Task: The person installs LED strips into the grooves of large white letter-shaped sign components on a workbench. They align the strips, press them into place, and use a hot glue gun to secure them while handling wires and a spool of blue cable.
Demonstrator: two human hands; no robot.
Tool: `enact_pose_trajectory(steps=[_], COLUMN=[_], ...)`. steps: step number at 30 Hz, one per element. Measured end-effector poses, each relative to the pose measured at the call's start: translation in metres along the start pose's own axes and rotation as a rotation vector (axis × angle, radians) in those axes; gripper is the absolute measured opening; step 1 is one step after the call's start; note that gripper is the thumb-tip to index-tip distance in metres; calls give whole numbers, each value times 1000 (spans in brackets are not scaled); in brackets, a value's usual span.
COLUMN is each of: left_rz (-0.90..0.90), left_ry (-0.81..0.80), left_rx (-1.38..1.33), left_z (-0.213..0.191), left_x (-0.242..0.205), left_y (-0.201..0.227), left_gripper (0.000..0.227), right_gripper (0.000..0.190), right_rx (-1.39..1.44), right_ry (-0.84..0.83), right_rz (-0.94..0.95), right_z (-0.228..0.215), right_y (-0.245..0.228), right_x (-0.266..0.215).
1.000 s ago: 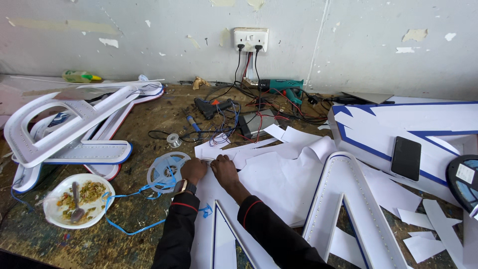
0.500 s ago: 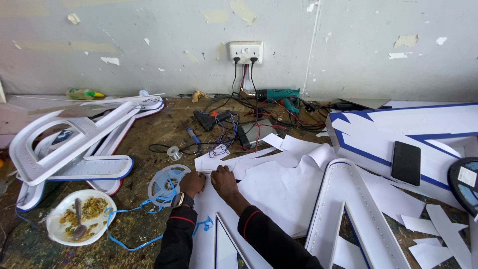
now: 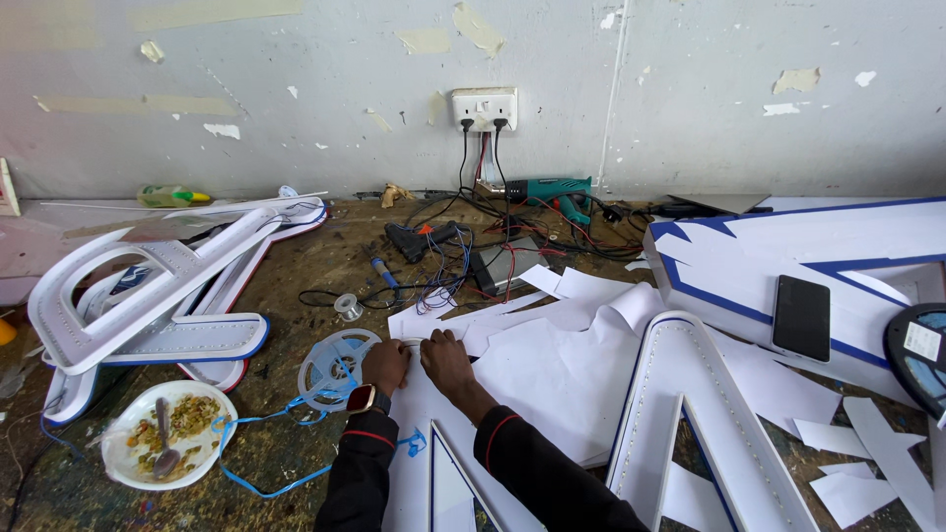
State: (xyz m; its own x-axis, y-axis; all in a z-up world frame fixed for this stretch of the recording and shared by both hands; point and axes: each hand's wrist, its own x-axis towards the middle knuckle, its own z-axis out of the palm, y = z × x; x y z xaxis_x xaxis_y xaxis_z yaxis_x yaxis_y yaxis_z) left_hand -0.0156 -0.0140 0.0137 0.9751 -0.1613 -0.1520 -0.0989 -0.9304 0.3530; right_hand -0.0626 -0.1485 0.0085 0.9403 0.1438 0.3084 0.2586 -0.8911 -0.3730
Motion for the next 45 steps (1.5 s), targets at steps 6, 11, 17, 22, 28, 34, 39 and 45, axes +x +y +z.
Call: enact_pose_trajectory(steps=[6, 11, 17, 22, 28, 34, 39, 45], left_rz=[78, -2, -111, -236, -136, -105, -57, -113], left_ry=[184, 222, 276, 208, 216, 210, 192, 207], left_rx=[115, 144, 238, -94, -281, -396, -308, -64], left_z=[11, 19, 26, 11, 5, -1, -2, -1], left_x=[5, 8, 11, 8, -16, -38, -50, -39], left_y=[0, -3, -6, -19, -34, -37, -42, -49], left_gripper=[31, 32, 35, 44, 49, 48, 51, 26], right_gripper=[18, 26, 30, 28, 33, 25, 18, 56], right_rx=[-381, 16, -209, -237, -123, -139, 109, -24], right_ry=[-138, -74, -167, -189, -125, -30, 68, -467], right_rz=[-139, 1, -103, -111, -83, -132, -150, -292], right_z=[9, 7, 14, 19, 9, 7, 13, 32], right_y=[-1, 8, 8, 9, 6, 4, -5, -48], right_x=[-5, -4, -8, -9, -11, 1, -15, -100])
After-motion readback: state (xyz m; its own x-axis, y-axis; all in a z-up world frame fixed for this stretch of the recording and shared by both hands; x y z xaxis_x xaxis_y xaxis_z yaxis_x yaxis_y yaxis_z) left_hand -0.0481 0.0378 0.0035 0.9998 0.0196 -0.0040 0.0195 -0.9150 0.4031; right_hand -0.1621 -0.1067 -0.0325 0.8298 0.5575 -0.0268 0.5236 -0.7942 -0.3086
